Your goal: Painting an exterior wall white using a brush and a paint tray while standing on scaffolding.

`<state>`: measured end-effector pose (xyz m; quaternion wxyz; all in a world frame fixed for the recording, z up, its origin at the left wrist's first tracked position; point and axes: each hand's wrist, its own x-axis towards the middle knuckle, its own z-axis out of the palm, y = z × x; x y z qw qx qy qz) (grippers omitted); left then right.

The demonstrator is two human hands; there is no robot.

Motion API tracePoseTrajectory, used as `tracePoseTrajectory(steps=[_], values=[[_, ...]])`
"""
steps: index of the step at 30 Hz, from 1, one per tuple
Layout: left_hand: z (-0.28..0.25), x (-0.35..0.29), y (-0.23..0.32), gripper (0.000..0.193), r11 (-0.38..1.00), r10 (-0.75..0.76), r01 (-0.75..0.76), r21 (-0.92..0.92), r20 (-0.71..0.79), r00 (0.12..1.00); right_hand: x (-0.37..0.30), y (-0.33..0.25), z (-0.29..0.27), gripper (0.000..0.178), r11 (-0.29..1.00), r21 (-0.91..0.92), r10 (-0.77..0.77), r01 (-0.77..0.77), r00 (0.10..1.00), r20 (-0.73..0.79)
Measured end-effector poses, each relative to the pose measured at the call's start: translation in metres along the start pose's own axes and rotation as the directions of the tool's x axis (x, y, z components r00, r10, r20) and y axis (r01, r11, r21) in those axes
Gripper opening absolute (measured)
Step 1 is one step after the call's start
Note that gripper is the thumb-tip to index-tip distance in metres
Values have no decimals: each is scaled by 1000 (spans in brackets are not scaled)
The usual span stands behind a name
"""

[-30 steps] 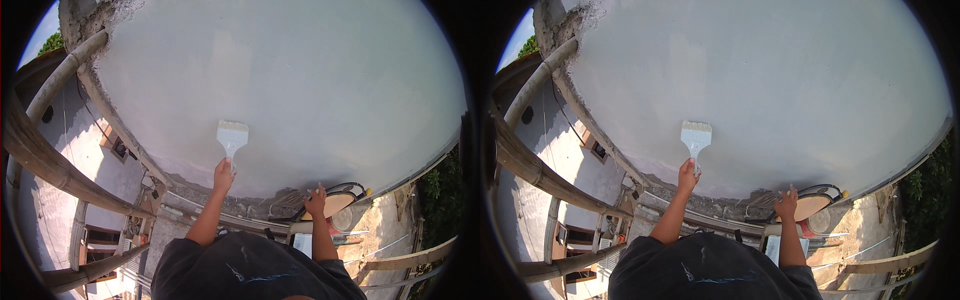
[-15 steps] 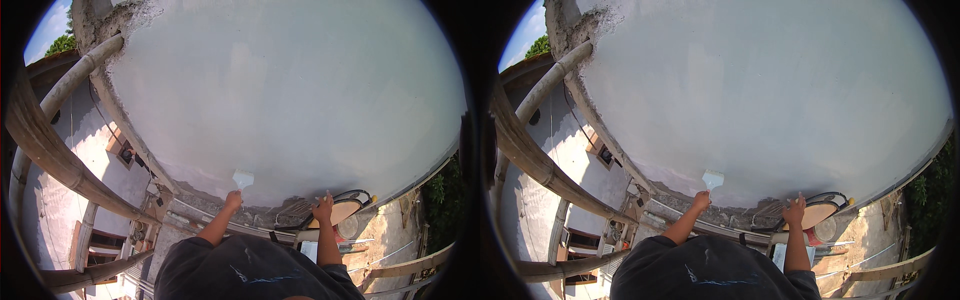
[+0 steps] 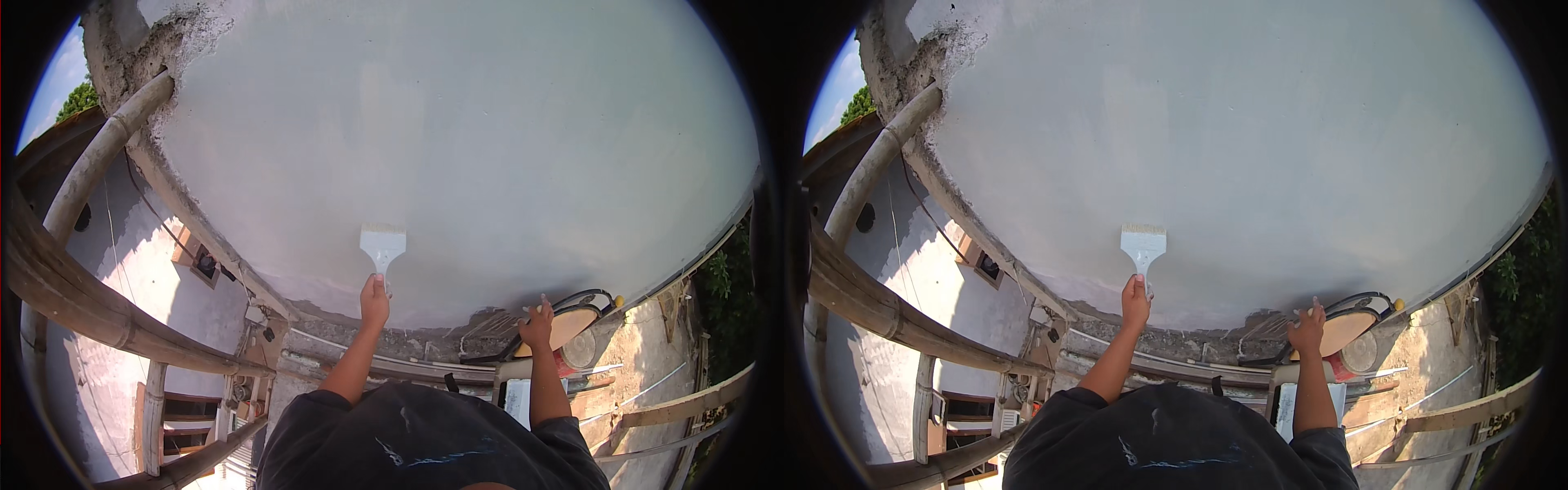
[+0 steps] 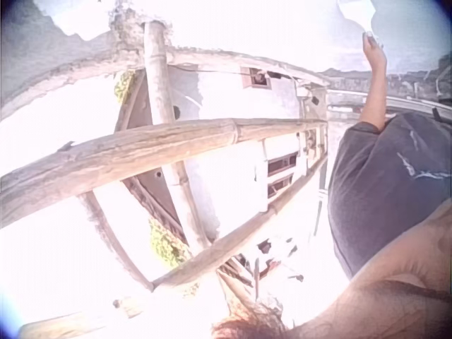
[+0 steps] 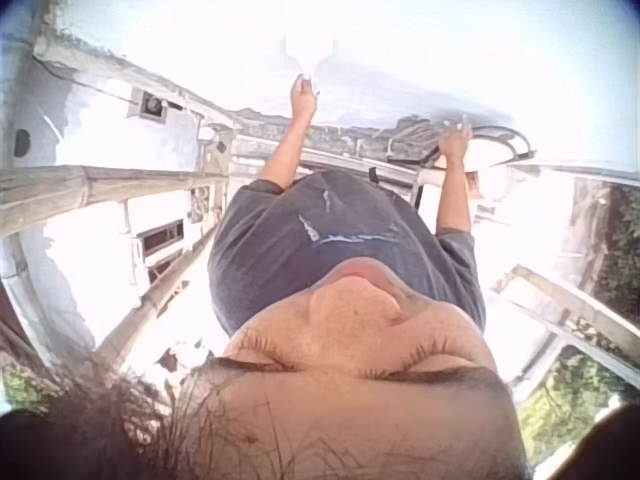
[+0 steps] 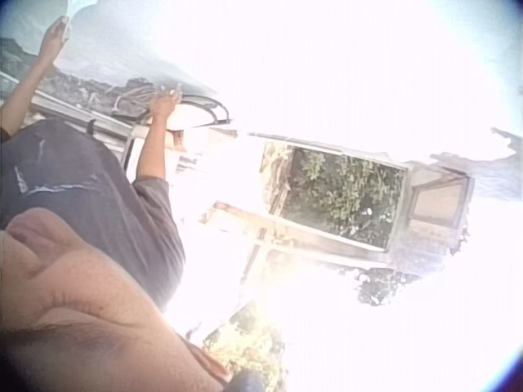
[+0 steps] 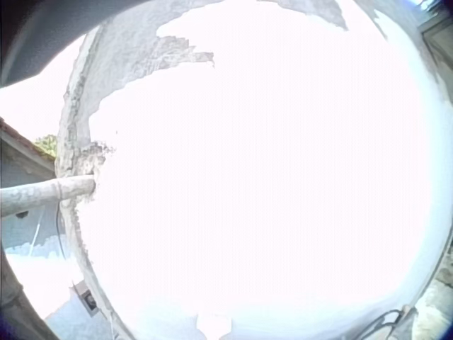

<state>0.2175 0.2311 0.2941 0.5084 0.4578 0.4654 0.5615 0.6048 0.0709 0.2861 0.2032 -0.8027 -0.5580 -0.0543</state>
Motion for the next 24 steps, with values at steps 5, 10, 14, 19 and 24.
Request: tracePoseTrajectory(steps=[5,10,14,19,24], values=[[-15,-2,-55,39,971,-143,141,193,-3,990,-1,-1,0,38,999,-7,37,-36,999,16],[-42,-19,-98,45,886,-254,242,396,-22,967,1,-1,4,38,1000,-7,1,-1,1000,-8],[-38,-22,-83,46,851,-366,364,379,-71,928,-1,7,7,38,1000,-9,6,-6,1000,-7],[-12,-16,36,34,908,-418,418,10,-21,908,-2,12,9,38,1000,5,13,-13,1000,8],[-23,-6,81,40,977,-161,159,-141,-1,987,0,11,10,38,1000,1,22,-22,1000,23]])
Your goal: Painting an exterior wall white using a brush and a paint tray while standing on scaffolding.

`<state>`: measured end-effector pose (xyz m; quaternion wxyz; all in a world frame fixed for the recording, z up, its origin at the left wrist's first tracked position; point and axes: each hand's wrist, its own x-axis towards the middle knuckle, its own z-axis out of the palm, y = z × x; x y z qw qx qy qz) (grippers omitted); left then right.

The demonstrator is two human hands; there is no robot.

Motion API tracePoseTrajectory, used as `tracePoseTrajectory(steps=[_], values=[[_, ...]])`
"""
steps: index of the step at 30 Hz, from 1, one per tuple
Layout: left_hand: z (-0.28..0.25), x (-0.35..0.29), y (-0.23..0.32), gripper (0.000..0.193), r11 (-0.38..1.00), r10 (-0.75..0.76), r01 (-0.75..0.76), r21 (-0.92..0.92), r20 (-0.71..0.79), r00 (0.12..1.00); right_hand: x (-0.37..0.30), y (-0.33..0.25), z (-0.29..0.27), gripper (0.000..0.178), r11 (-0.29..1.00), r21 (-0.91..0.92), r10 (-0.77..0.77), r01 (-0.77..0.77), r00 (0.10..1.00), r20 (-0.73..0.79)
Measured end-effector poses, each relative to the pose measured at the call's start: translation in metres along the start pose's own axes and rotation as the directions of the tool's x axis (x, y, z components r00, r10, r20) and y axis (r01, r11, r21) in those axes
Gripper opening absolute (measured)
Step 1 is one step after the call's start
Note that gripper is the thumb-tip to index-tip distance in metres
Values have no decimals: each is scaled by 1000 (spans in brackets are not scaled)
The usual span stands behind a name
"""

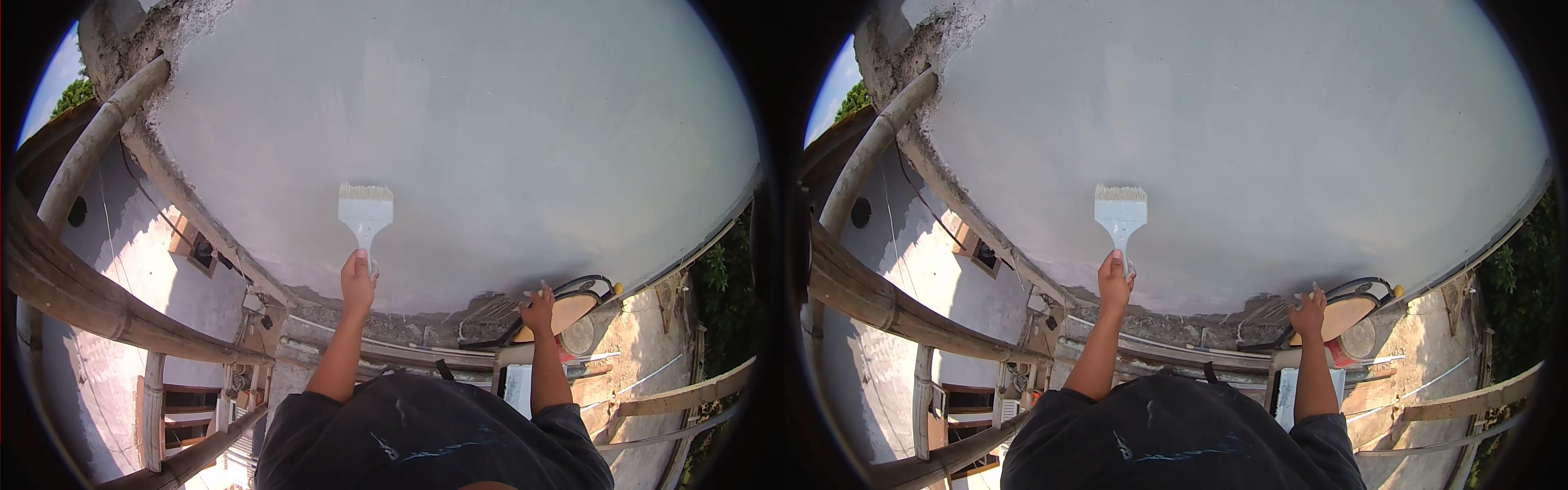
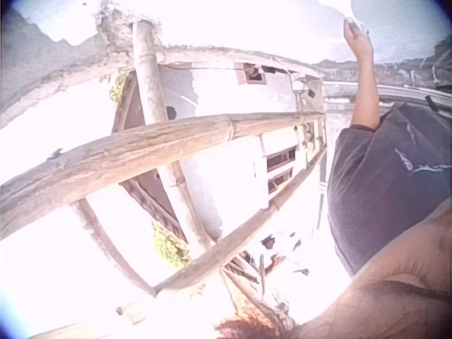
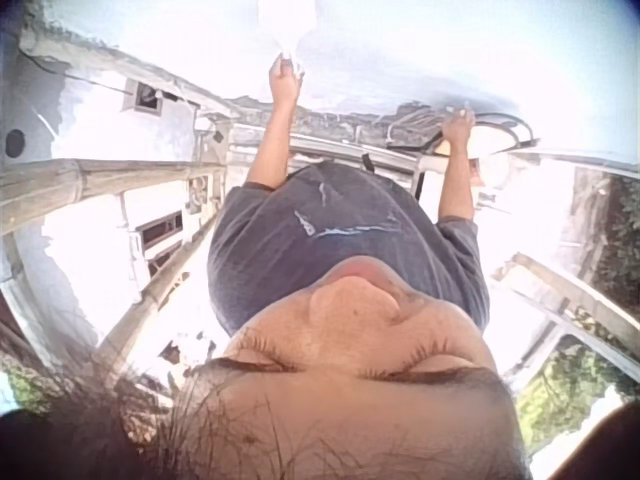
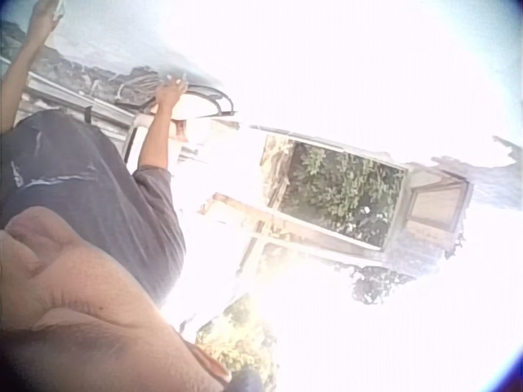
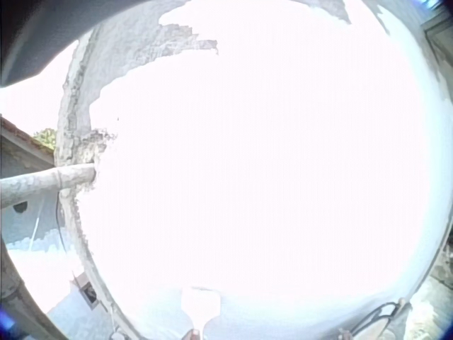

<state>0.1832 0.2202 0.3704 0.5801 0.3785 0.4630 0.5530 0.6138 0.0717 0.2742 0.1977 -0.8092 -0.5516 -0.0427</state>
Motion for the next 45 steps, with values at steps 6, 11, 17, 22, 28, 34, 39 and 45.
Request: tracePoseTrajectory(steps=[6,11,17,22,28,34,39,45], values=[[-11,40,-60,41,995,65,-61,79,-52,997,0,-3,-1,38,1000,-9,-12,12,1000,15],[-24,29,-112,44,974,47,-20,225,-115,992,-2,-2,0,38,1000,-20,-12,12,1000,0],[-49,9,-154,45,879,-192,229,418,-128,973,0,-6,-1,40,1000,-12,-6,6,1000,5],[-20,10,-94,43,917,-150,176,358,-99,984,-3,-6,-2,38,998,-56,1,0,1000,16],[-12,4,-47,39,970,54,-45,241,-30,998,0,-6,-2,37,999,-37,-14,14,1000,-2],[-29,29,-134,45,843,83,-37,537,-61,995,-4,1,0,37,999,-46,0,0,1000,-20],[-79,22,-190,46,789,-112,151,595,-103,988,7,-16,0,37,999,-14,-35,35,999,-11],[-35,16,-74,42,943,-143,182,280,-152,978,-3,-3,-1,38,1000,-19,10,-10,1000,-6]])
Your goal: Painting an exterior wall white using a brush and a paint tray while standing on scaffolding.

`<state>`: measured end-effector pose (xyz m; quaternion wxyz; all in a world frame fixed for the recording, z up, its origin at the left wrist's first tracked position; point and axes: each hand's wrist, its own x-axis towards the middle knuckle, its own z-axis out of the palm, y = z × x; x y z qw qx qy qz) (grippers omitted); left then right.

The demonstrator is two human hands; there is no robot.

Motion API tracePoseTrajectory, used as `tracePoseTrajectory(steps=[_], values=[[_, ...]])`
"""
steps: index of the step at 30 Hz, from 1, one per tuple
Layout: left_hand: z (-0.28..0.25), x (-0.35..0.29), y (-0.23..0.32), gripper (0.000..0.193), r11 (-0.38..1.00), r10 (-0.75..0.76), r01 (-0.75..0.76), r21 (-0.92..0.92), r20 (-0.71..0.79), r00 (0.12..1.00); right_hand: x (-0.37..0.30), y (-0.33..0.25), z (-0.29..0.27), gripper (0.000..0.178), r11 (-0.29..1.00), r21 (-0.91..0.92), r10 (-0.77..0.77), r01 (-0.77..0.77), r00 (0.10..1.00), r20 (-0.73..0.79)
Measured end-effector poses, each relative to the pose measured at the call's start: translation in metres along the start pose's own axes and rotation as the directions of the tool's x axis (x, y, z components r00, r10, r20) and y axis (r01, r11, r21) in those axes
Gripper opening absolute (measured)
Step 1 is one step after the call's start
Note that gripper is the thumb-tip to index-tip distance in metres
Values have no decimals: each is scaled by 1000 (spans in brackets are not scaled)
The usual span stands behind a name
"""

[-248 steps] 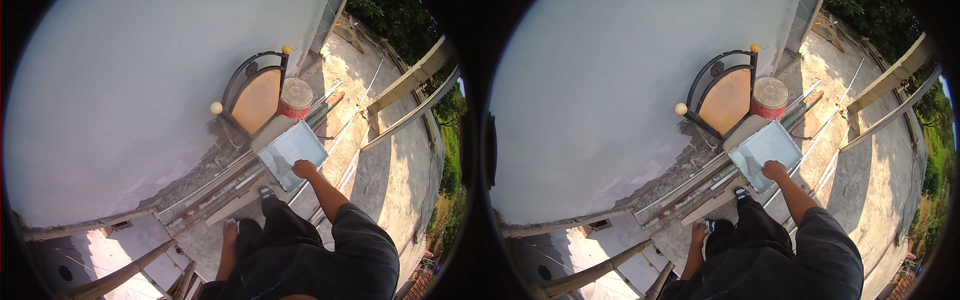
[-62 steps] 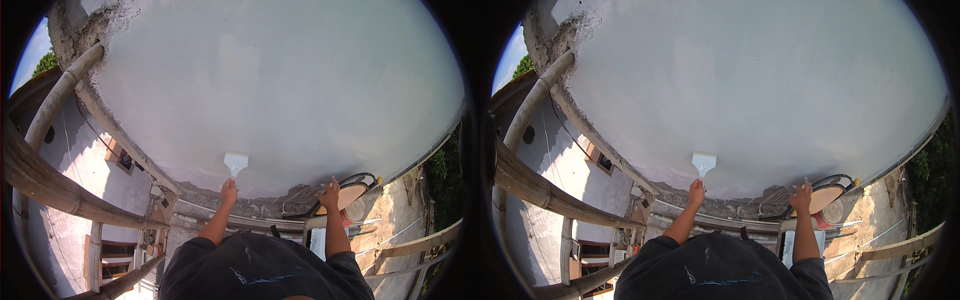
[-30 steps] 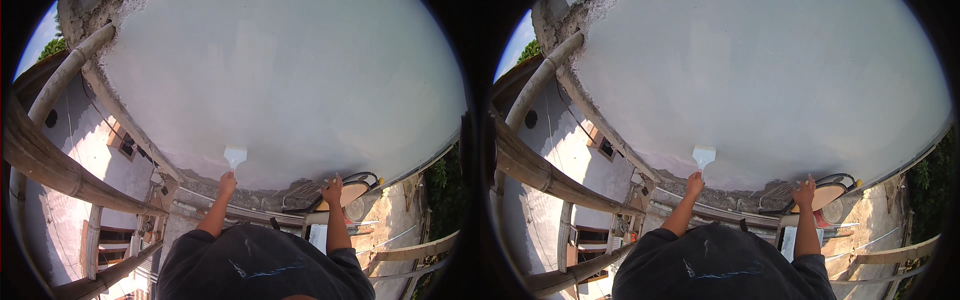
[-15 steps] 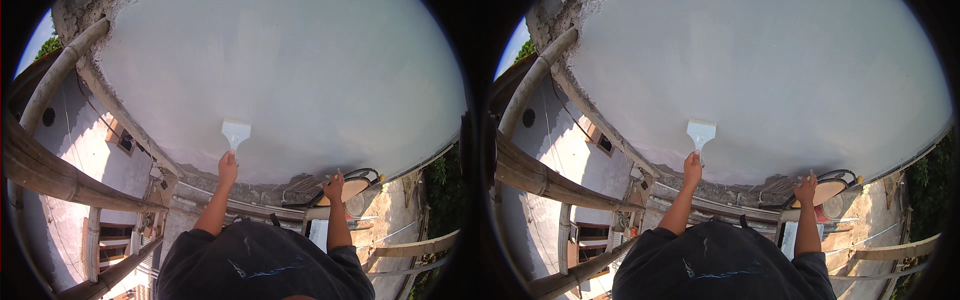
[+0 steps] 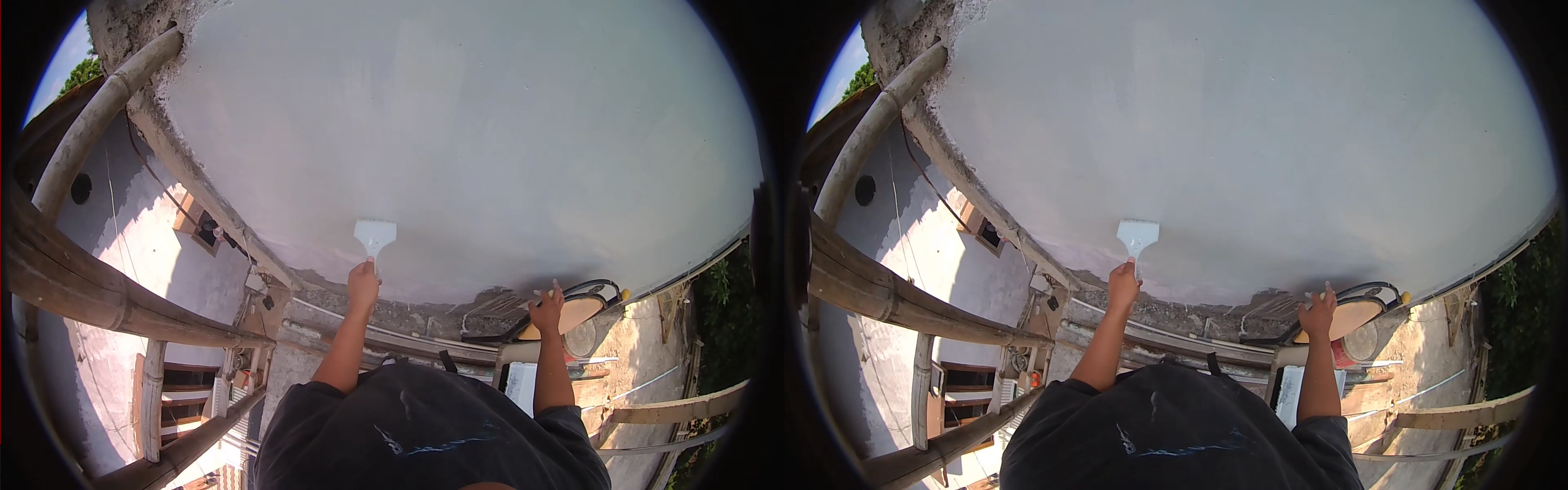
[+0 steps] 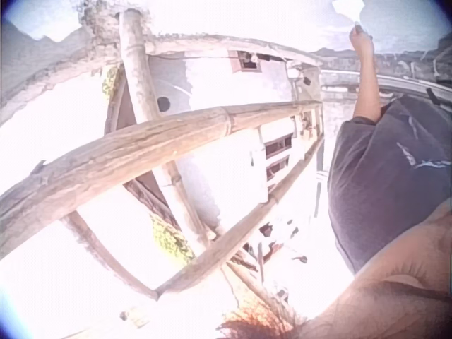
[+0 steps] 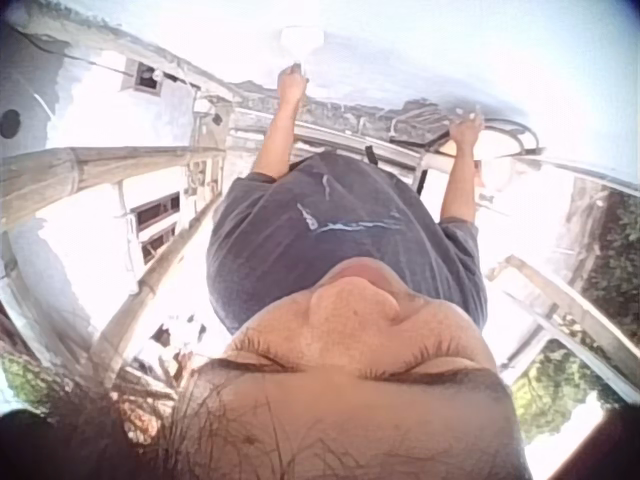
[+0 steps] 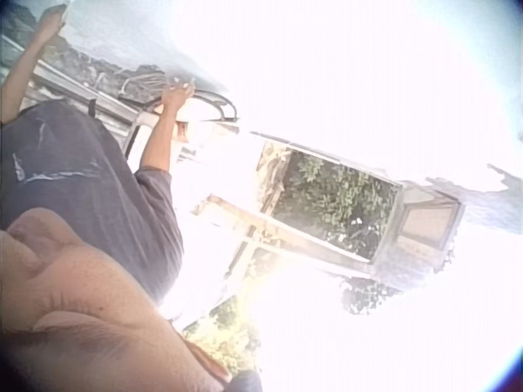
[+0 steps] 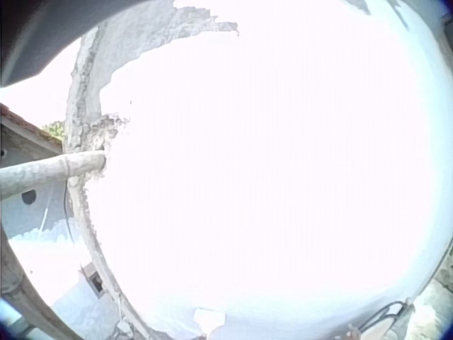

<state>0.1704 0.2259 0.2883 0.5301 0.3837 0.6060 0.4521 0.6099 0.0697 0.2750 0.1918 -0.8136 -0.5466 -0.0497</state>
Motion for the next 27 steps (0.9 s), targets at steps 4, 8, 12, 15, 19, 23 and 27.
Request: tracePoseTrajectory(steps=[4,8,12,15,19,23,27], values=[[-20,-23,67,42,956,181,-174,-238,9,983,3,-2,1,39,1000,-14,-12,12,1000,11],[-21,3,67,45,931,296,-276,-238,50,954,5,-1,2,40,1000,-13,-19,19,1000,16],[-6,35,14,44,951,288,-295,-97,-82,954,5,-5,1,40,1000,-2,-17,17,1000,25],[-13,34,-19,44,972,234,-232,35,-52,971,2,-1,1,40,1000,-1,-16,16,1000,9],[-28,29,-58,44,944,170,-135,301,-93,981,3,-3,0,40,1000,4,-13,13,1000,11],[-31,16,-55,46,885,167,-85,458,-142,976,3,-2,2,40,1000,16,8,-8,1000,29],[-33,19,-2,46,928,183,-121,353,-148,972,4,-3,0,38,1000,16,-3,3,1000,14]])
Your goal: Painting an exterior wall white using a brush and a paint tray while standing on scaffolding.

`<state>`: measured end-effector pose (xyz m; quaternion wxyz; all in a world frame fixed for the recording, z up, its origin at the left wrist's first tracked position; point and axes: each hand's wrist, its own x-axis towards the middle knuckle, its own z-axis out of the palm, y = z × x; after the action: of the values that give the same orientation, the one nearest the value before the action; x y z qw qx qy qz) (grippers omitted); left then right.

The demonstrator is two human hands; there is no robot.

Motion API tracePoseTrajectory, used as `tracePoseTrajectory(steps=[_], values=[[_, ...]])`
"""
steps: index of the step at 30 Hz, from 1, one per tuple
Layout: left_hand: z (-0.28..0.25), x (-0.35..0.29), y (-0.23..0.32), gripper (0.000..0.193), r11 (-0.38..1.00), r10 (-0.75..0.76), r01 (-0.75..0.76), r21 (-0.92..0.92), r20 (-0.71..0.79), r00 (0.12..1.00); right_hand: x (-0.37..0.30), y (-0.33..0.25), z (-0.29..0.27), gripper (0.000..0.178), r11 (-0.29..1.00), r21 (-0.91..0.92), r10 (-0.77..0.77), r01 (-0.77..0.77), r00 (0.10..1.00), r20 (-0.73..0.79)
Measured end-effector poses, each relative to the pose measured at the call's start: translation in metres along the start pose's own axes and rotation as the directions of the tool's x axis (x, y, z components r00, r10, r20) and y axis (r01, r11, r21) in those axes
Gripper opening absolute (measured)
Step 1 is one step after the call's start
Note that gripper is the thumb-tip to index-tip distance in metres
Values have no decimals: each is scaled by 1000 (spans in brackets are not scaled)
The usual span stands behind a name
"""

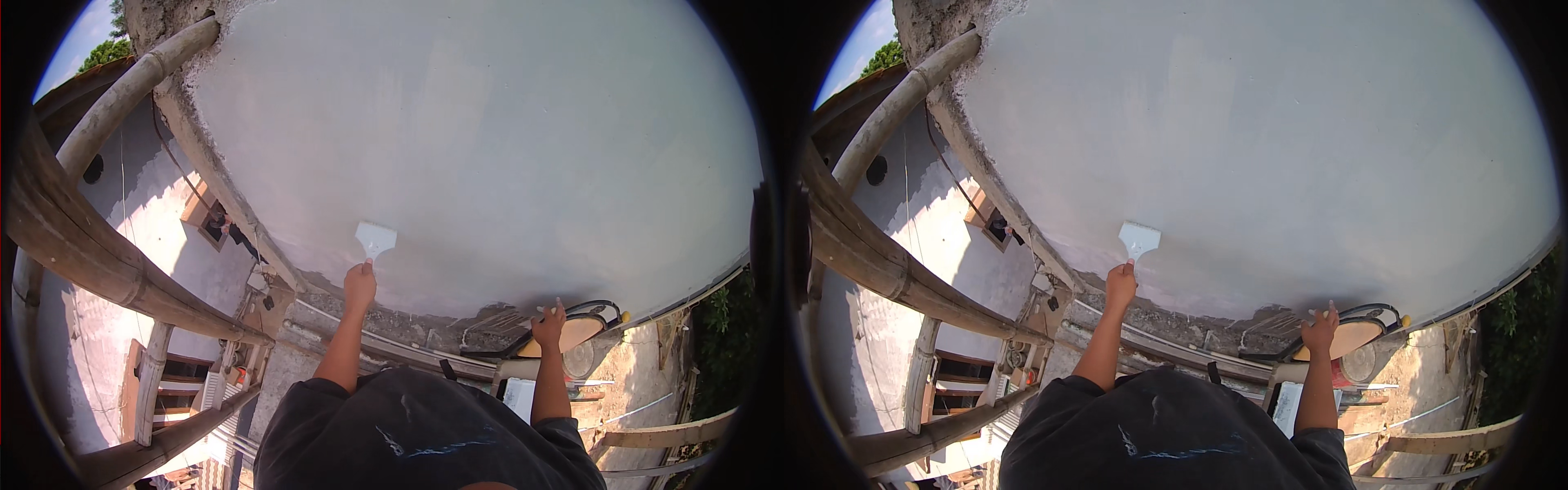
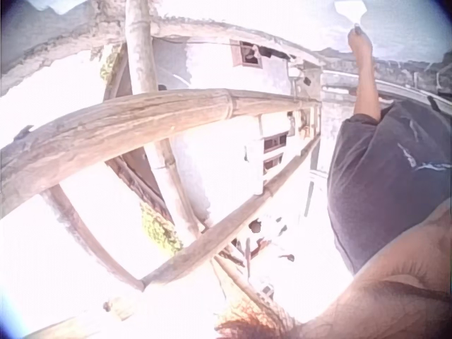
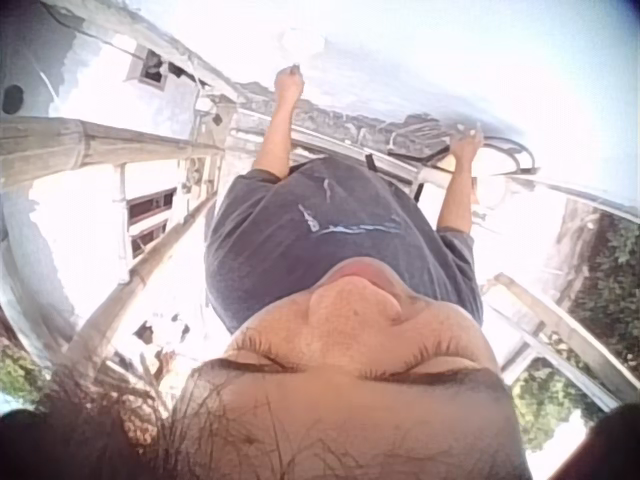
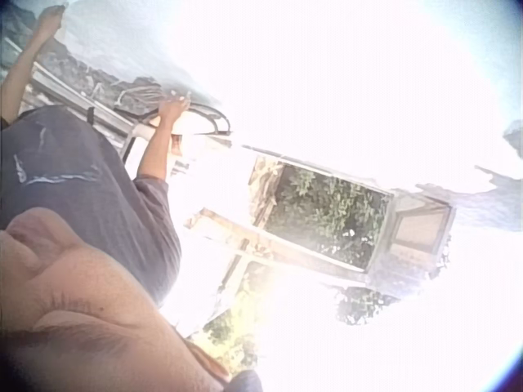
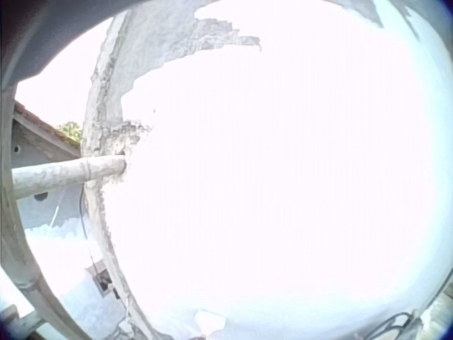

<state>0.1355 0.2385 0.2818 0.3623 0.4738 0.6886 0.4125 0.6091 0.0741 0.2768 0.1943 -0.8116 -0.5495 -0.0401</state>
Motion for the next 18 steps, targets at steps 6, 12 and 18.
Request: tracePoseTrajectory(steps=[6,12,18], values=[[-38,-10,74,40,863,109,-115,-493,-41,993,-1,3,1,38,1000,-13,-21,21,1000,-4],[-27,21,63,40,856,173,-167,-489,-33,984,0,-1,-1,39,1000,-2,-24,24,1000,18],[4,9,-23,45,960,2,25,-279,98,995,-2,1,-1,40,1000,-17,-9,9,1000,8]])
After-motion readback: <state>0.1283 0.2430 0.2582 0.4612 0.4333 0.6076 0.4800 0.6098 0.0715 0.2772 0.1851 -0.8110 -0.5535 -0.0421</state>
